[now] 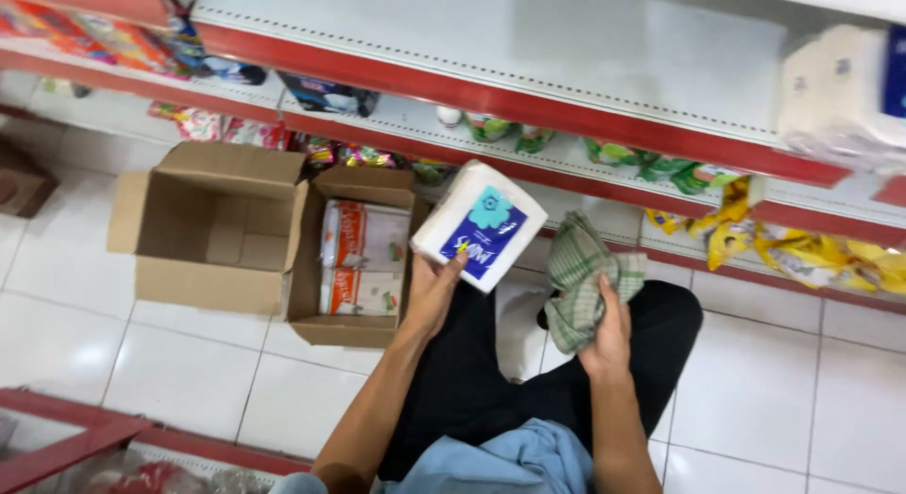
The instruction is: Cleaning and wiping tissue and napkin packages with a cloth while organizing them into boxes and on shelves.
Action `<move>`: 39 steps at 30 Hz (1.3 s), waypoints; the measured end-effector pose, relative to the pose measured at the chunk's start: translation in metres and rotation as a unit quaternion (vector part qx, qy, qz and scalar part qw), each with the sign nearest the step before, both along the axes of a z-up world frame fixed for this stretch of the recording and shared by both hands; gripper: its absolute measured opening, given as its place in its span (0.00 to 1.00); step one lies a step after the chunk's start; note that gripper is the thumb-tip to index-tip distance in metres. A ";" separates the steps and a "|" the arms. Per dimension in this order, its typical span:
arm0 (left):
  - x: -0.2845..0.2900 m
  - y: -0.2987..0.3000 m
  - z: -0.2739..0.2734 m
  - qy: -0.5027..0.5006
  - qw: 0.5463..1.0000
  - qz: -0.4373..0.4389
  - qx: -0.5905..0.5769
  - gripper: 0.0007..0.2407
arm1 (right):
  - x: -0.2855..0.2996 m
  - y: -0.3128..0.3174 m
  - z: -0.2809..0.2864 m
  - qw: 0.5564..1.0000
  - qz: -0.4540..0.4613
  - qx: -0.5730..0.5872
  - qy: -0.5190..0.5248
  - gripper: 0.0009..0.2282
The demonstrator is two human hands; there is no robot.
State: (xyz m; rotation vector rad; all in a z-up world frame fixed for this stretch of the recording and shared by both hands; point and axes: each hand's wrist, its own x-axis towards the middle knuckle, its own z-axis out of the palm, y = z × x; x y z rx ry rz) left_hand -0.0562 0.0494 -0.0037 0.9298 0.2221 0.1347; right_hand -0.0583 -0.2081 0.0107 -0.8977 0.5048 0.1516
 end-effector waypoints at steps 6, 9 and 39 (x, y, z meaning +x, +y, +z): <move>0.017 -0.071 -0.005 -0.012 0.966 -0.233 0.108 0.34 | 0.017 0.000 0.003 0.985 -0.053 -0.117 -0.117 0.24; 0.020 -0.075 -0.034 0.030 0.955 -0.292 0.032 0.35 | 0.010 -0.014 -0.008 0.994 -0.057 -0.086 -0.037 0.23; 0.032 -0.050 -0.092 0.122 0.932 -0.159 -0.302 0.25 | -0.070 -0.003 0.014 0.886 0.415 -0.204 -0.037 0.26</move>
